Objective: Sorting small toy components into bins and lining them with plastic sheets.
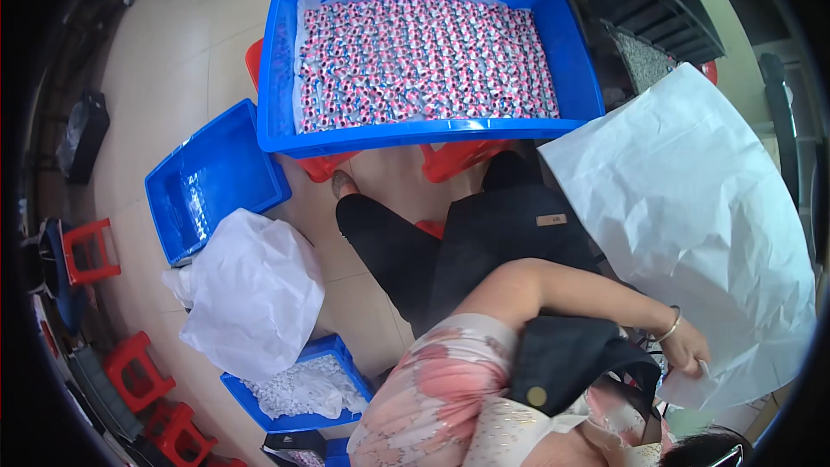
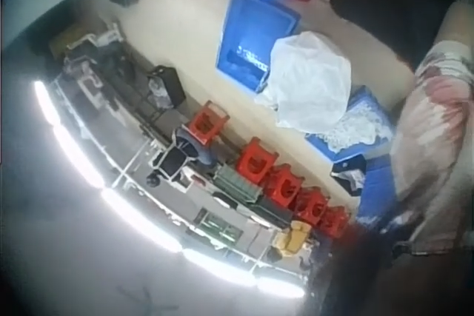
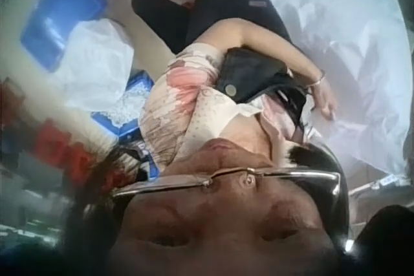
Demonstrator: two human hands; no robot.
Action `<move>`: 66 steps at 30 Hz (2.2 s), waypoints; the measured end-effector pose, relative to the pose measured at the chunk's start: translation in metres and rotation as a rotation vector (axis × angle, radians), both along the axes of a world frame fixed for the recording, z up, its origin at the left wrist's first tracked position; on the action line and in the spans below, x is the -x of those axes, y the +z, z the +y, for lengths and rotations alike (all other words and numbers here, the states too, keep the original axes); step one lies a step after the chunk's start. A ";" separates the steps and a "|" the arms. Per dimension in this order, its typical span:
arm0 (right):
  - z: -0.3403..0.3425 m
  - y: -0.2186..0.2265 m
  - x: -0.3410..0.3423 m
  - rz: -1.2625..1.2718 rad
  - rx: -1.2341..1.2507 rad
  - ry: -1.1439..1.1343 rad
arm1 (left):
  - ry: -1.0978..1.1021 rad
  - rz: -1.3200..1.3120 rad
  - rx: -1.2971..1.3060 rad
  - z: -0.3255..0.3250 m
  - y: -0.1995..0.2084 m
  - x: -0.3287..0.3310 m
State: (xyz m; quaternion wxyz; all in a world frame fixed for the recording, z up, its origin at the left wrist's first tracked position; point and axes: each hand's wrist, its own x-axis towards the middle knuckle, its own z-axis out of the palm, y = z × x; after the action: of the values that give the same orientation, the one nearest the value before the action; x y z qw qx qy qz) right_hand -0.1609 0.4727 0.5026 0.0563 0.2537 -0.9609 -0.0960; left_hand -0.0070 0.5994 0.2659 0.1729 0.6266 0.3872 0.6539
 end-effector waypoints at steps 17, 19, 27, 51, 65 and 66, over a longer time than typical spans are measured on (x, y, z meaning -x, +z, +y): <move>0.011 -0.005 0.038 -0.189 -0.387 -0.115 | 1.850 -0.116 0.010 -0.191 -0.115 0.077; 0.009 -0.001 0.037 -0.207 -0.430 -0.122 | 1.711 -0.063 0.199 -0.200 -0.127 0.120; 0.003 -0.060 0.076 -0.374 -0.560 -0.030 | 0.473 -0.429 0.185 -0.060 -0.246 0.079; -0.486 -0.419 0.134 0.158 0.363 1.201 | 1.887 -1.005 1.349 -0.462 -0.129 -0.166; -0.500 -0.431 0.075 -0.029 0.896 1.184 | 2.180 0.210 1.849 -0.655 -0.194 0.035; -0.475 -0.423 0.080 -0.010 0.876 1.158 | 2.215 0.205 1.857 -0.658 -0.204 0.037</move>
State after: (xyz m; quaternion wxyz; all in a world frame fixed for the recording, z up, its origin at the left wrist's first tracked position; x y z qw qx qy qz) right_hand -0.2404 -0.0023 0.0792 0.1901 0.6765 -0.6229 0.3438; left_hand -0.0437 -0.0585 0.0623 -0.1038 -0.2818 0.9505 -0.0797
